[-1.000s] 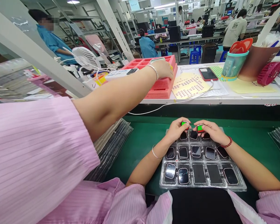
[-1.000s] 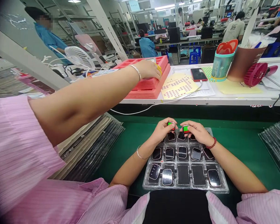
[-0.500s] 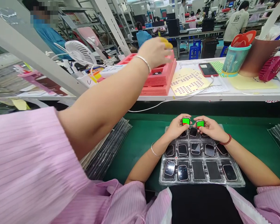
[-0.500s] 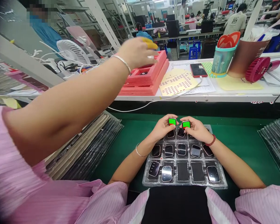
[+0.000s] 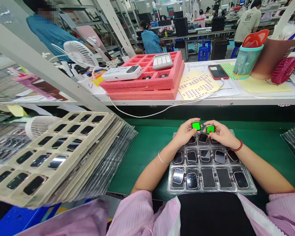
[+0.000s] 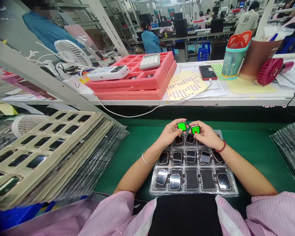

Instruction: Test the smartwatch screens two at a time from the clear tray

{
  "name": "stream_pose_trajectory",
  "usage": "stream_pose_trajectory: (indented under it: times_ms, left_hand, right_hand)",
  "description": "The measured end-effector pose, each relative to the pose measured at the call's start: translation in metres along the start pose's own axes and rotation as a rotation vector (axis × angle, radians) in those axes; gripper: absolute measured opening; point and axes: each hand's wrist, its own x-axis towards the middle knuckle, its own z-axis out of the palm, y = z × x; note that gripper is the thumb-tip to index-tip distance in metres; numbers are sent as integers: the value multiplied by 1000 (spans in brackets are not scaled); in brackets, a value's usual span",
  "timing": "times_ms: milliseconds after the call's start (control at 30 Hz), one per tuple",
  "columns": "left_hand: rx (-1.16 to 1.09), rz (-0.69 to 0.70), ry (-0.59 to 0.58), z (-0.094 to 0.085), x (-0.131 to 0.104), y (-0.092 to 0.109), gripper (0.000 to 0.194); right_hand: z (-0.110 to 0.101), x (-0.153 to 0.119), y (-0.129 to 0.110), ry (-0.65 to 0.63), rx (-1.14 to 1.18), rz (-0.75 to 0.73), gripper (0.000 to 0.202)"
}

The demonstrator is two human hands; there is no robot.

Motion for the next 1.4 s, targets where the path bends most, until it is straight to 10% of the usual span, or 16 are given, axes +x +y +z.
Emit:
stream_pose_trajectory:
  times_ms: [1400]
  left_hand:
    - [51, 51, 33, 3, 1, 0, 37]
  right_hand:
    - [-1, 1, 7, -23, -36, 54, 49]
